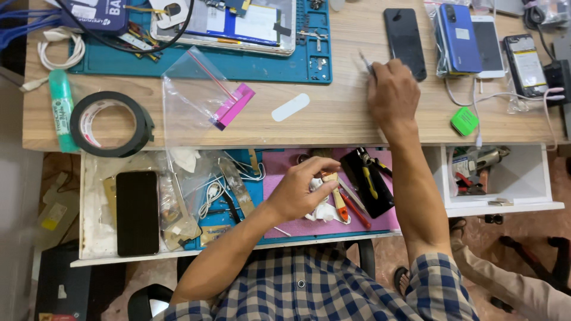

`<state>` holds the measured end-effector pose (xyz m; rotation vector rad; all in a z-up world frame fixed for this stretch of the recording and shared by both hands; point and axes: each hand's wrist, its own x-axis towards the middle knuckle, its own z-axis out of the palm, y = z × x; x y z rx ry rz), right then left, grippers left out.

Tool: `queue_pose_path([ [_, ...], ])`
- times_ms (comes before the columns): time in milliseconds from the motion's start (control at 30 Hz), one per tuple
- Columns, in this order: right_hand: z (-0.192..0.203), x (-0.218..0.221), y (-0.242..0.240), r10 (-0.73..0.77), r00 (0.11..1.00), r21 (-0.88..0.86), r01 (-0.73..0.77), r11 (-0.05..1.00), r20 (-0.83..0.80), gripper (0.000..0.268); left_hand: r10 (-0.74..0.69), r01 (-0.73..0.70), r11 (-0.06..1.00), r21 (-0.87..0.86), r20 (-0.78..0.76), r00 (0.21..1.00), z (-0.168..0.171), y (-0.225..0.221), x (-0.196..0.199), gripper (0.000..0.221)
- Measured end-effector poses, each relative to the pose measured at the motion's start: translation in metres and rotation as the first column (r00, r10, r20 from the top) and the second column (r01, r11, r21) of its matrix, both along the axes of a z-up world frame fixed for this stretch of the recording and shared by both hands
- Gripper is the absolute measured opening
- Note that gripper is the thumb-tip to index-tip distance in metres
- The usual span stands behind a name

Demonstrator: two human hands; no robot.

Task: The person works on a disassembled smartphone, using a screwdriver to manipulate internal components and then attaching the back cover. They then handle a circuit board, using a magnifying glass to inspect it closely before placing it on a work mat.

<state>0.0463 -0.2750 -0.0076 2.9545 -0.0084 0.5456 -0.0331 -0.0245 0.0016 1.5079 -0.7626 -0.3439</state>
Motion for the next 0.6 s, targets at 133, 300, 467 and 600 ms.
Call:
queue_pose_path([
  [133, 0.013, 0.023, 0.027, 0.114, 0.993, 0.122, -0.115, 0.986, 0.021, 0.032, -0.151, 0.14, 0.986, 0.093, 0.125, 0.981, -0.001, -0.002, -0.007, 0.033],
  [300, 0.05, 0.072, 0.093, 0.26, 0.948, 0.426, -0.16, 0.891, -0.186, 0.046, -0.101, 0.083, 0.988, 0.128, 0.142, 0.985, -0.012, 0.003, 0.004, 0.031],
  [467, 0.037, 0.124, 0.111, 0.1, 0.951, 0.401, 0.027, 0.916, -0.293, 0.053, 0.013, -0.029, 0.998, 0.058, 0.262, 0.965, -0.006, 0.008, 0.003, 0.03],
  [600, 0.036, 0.138, 0.125, -0.031, 0.948, 0.36, 0.15, 0.921, -0.316, 0.051, 0.281, -0.333, 0.943, 0.009, 0.514, 0.81, 0.003, 0.018, 0.012, 0.027],
])
